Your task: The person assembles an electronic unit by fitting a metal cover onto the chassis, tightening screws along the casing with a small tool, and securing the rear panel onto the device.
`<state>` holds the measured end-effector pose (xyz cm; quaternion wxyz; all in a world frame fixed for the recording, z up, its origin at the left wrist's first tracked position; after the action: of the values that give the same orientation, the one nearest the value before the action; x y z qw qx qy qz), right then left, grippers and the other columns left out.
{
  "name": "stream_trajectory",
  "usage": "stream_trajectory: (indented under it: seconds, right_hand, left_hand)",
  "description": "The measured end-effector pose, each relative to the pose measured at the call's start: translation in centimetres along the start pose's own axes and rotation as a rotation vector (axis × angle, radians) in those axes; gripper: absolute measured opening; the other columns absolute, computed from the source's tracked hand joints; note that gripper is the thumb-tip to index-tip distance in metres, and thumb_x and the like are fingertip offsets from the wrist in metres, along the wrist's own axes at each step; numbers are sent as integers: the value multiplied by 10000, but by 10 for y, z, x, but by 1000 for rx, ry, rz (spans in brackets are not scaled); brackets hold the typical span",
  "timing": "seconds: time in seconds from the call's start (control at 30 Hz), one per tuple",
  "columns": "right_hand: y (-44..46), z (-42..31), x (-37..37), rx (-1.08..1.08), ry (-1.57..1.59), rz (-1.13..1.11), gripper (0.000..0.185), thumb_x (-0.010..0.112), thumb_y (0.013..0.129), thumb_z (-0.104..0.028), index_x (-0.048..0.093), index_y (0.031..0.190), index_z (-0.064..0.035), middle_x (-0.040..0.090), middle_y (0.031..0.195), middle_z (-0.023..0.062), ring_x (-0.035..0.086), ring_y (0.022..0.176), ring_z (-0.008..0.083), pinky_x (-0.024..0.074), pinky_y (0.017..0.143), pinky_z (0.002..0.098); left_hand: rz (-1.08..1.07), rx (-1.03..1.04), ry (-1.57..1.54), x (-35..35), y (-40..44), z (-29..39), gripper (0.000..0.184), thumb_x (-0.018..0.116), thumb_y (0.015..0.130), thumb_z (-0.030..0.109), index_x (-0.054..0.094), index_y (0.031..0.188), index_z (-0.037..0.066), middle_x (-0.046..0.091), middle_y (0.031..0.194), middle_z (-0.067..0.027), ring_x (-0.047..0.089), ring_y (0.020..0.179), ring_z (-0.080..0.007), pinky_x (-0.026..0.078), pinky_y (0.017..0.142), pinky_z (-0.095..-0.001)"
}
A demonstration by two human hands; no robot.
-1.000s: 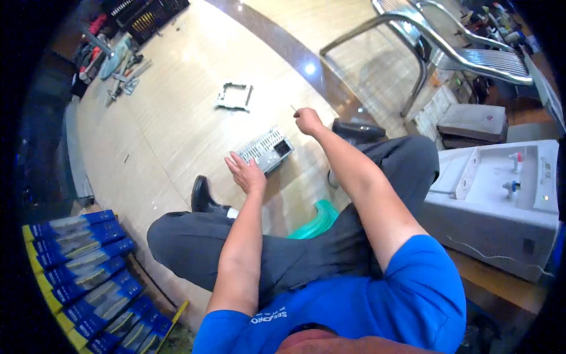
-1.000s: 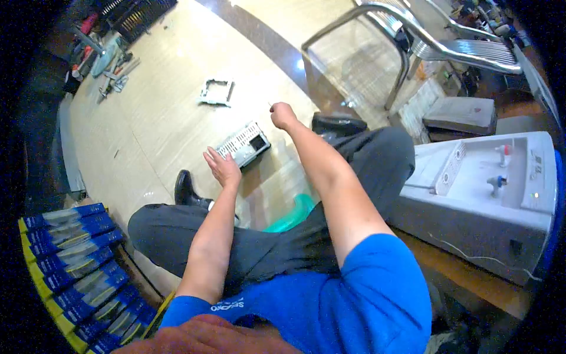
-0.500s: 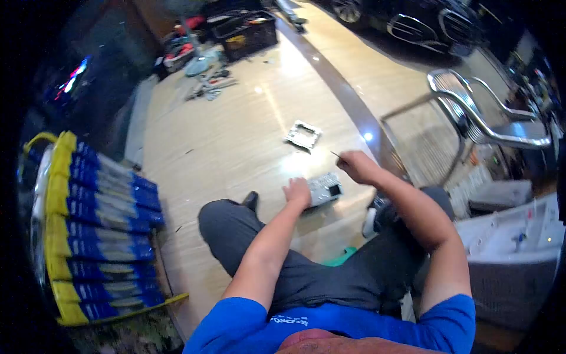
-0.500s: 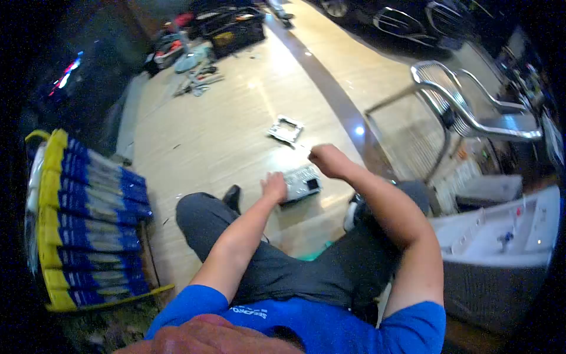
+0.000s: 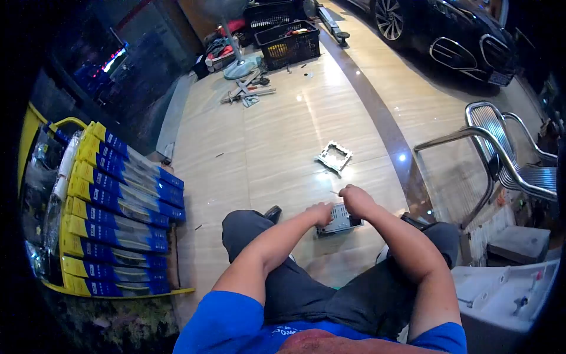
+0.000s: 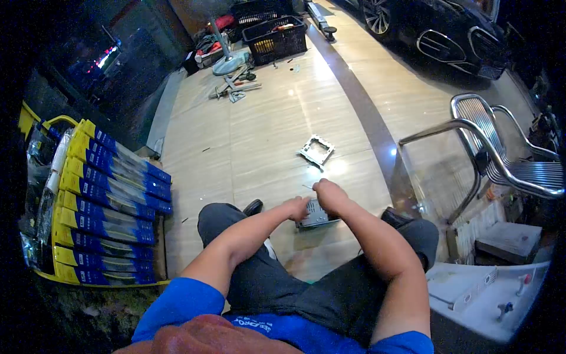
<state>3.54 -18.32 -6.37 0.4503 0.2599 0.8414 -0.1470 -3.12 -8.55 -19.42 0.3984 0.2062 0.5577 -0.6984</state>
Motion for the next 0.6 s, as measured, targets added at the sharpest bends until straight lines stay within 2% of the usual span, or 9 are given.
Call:
stream_trajectory:
  seconds: [0.07,0.1,0.2,0.3,0.53,0.6]
  right_hand:
    - [3,22,6,129,-128,-131,224,555,797,-9,701,967,-20,659,993,205,635,962,363,511,862,426]
    - [4,29,6,125,-132,-169,212,564,805,-18,699,969,-25,663,988,206,635,976,355,510,867,431]
    - [4,39,8,103,-102,-152,199,566,805,-19,694,958,-24,665,968,212,639,963,359,510,859,436]
    - [9,40,13,104,-83,-177,166,595,800,-29,670,949,-35,654,970,205,636,952,370,516,848,441]
    - [10,36,18,79,-87,-196,179,579,801,-67,680,944,-30,668,929,218,649,909,377,522,808,451]
    - [9,37,19,96,-108,-219,181,585,798,-67,678,950,-32,668,929,217,648,912,377,523,807,453]
  left_hand:
    - [23,-100,-104,-20,-13,9,497,634,889,319,471,1307,105,607,1208,-182,574,1166,-363,438,930,-587]
    - [16,-94,-103,-19,-8,9,497,634,889,319,471,1307,105,607,1208,-182,574,1166,-363,438,930,-587]
    - [118,-10,-170,-24,7,20,413,623,892,290,530,1244,93,613,1194,-173,578,1148,-361,442,918,-577]
    - [264,143,-207,-22,8,19,342,614,890,274,591,1166,74,610,1165,-176,585,1104,-365,473,902,-516]
    - [271,97,-225,-21,15,14,381,606,896,279,582,1234,104,586,1203,-173,587,1104,-373,478,925,-498]
    - [177,23,-296,-15,17,12,411,593,905,294,569,1286,143,590,1207,-177,590,1104,-386,477,936,-490]
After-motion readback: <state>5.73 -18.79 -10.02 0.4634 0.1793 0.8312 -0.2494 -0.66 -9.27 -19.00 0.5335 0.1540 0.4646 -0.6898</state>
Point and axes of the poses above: each hand's wrist, its own y-axis towards the middle knuckle, its own x-axis out of the palm, z = x × y, the point moved 7 cm from there along y, towards the middle knuckle
